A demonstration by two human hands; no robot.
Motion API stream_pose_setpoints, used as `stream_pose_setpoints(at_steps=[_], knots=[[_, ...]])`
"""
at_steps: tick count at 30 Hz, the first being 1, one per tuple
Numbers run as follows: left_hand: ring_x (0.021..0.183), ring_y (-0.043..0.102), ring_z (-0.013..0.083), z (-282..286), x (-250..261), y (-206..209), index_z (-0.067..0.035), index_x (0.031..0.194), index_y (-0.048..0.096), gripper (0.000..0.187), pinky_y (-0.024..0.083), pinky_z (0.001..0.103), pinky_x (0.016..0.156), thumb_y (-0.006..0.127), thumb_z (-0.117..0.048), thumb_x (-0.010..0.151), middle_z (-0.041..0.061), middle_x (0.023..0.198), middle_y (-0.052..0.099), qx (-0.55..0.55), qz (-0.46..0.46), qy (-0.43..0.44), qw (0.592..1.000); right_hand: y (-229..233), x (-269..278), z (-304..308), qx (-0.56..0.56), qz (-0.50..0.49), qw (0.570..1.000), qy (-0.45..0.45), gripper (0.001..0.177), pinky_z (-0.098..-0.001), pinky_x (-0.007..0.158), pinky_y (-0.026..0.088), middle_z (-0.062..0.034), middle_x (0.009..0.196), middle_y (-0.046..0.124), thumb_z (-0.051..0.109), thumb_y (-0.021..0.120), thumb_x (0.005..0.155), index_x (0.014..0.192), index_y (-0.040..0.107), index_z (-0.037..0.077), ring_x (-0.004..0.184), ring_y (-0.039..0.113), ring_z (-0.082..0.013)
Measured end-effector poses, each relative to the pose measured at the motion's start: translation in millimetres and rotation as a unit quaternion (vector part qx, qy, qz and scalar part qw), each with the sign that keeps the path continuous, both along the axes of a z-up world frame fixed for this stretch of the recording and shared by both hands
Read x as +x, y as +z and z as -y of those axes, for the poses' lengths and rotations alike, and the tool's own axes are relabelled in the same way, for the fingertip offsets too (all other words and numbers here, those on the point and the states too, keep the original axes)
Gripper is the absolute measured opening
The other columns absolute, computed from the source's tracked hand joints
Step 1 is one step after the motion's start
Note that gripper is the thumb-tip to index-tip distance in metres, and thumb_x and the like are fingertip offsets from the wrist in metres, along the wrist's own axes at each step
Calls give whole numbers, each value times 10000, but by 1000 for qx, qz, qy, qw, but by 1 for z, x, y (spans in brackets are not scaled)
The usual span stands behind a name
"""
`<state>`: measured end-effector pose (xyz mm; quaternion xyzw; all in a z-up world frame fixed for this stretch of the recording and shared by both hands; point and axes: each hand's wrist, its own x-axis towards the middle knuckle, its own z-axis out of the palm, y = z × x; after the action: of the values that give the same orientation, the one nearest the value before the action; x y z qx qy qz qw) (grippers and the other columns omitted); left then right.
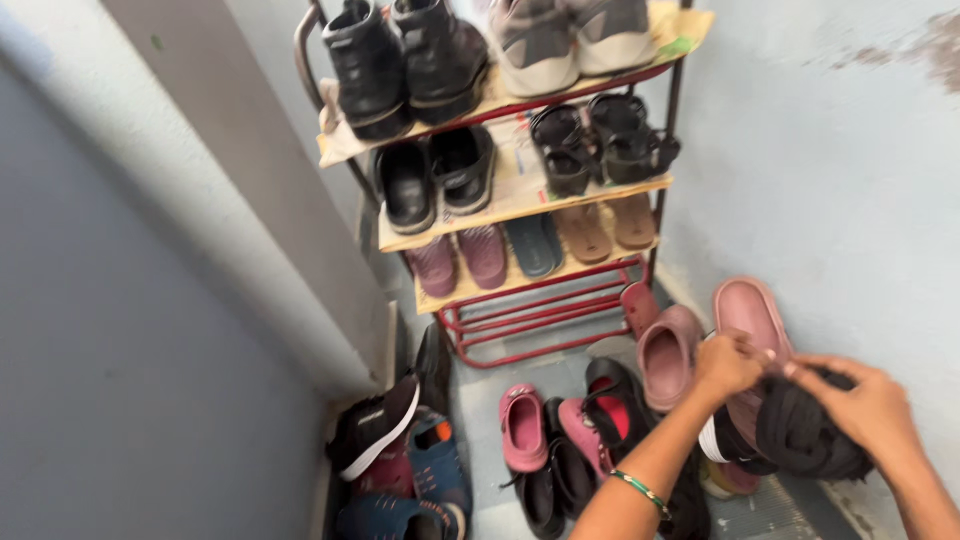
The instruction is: The person organizes a collection of shoes on a balcony. They pick up various pairs of shoes, including sandals, sneakers, and boots, from the floor and place them onto a multi-tiered metal shoe rack.
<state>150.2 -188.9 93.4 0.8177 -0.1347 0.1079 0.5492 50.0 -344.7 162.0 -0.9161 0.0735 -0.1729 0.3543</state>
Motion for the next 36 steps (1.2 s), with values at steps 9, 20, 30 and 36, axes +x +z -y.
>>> stream_pose_setpoints(at_steps=[9,20,30,36], knots=[[1055,699,366,-162,-52,-32,-47,1120,759,424,548,443,931,787,-384,865,173,1140,736,34,104,99,989,-44,11,-39,-135,114,984,9,488,-400,926,556,-129,1172,746,480,768,915,1301,757,182,1045,712,-316],[1180,582,426,-509,-176,-152,26,1376,529,726,504,505,1022,761,-365,810,250,1322,529,19,-98,691,716,-33,-32,-313,25,-4,940,340,382,-334,914,561,-37,1091,782,366,825,735,1048,806,149,1032,745,-219],[1261,541,409,-581,-178,-137,-20,1387,506,965,475,537,985,896,-539,674,196,1461,446,128,-105,588,792,-136,-46,-496,-163,-175,799,552,987,-446,989,509,-83,1598,387,288,808,759,1579,264,217,1250,582,-354],[1015,710,357,-558,-202,-63,-54,1068,692,731,585,469,836,881,-600,620,128,1201,682,181,-268,583,746,-178,-44,-491,-225,-232,854,408,562,-456,954,545,-119,1324,639,416,751,831,1313,592,174,1143,670,-335]])
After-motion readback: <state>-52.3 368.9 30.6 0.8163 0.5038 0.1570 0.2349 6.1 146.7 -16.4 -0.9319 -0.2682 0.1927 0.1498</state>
